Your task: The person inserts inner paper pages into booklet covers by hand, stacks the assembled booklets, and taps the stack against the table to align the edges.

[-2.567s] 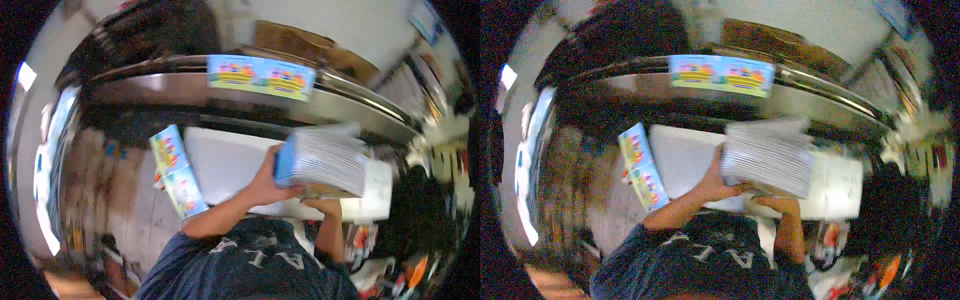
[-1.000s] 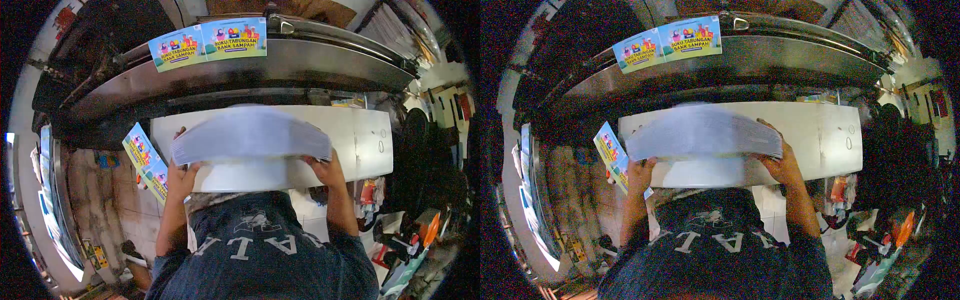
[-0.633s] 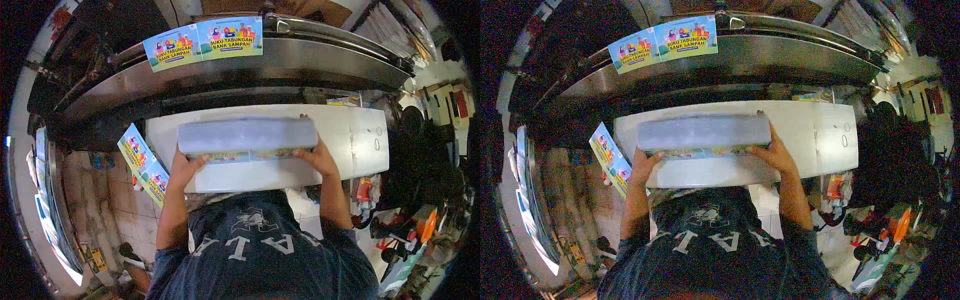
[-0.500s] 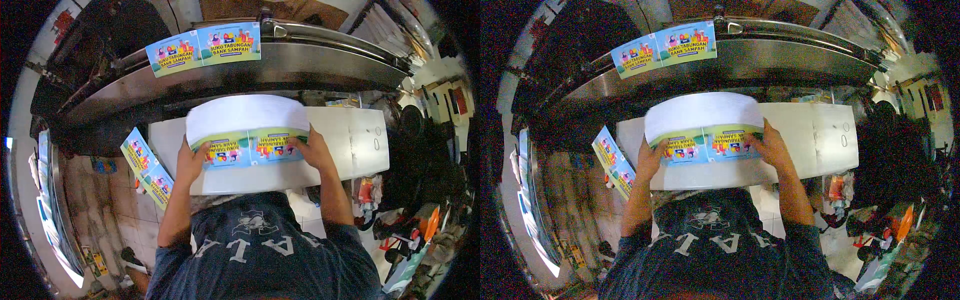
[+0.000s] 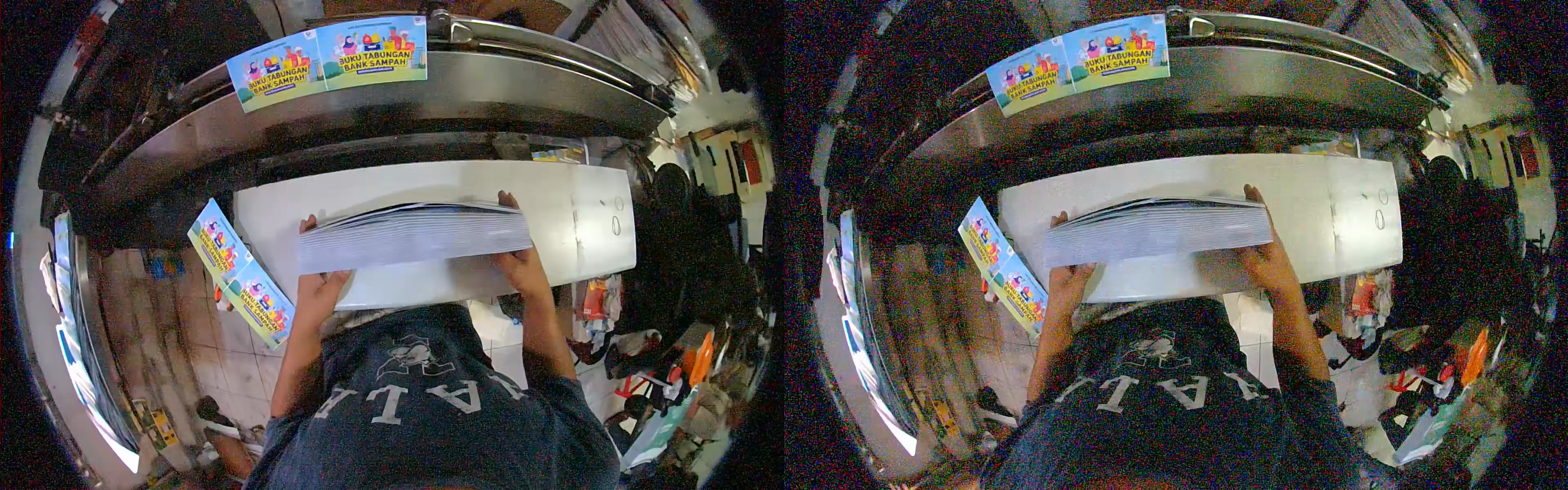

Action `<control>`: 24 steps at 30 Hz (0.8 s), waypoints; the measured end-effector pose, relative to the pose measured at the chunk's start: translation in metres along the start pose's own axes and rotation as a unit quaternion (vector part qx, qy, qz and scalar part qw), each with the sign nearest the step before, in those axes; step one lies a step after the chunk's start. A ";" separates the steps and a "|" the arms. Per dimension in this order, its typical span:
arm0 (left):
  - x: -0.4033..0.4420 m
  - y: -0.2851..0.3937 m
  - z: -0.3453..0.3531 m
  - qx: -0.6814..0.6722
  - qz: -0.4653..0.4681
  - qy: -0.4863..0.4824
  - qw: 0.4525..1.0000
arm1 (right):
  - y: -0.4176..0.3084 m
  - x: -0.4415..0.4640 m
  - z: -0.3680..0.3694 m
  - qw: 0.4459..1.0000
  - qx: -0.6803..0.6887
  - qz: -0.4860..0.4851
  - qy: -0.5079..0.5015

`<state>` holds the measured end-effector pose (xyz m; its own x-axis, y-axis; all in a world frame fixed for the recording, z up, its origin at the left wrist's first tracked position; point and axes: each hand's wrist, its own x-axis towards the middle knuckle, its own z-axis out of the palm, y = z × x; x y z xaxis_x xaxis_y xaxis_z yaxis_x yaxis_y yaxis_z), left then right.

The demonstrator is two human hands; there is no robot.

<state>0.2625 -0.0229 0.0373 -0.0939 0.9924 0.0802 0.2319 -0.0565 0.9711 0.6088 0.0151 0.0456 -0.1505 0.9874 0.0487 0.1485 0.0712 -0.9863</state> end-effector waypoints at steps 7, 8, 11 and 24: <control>0.008 -0.023 -0.010 -0.056 -0.072 -0.022 0.996 | -0.135 0.043 0.016 0.951 -0.275 -0.130 -0.061; 0.008 -0.020 -0.008 -0.074 -0.083 -0.026 0.993 | -0.146 0.049 0.052 0.878 -0.428 -0.170 -0.133; 0.005 -0.032 -0.004 -0.144 -0.058 -0.015 0.988 | -0.131 0.067 0.088 0.756 -0.568 -0.267 -0.184; 0.020 0.021 0.011 0.060 0.024 0.250 0.966 | -0.151 0.075 0.094 0.795 -0.565 -0.085 -0.204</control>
<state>0.2760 -0.0029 0.0571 -0.5286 0.8107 0.2516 0.3546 -0.0584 0.9332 0.4832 0.0649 0.1837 -0.5329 0.8381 -0.1169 0.8405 0.5081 -0.1882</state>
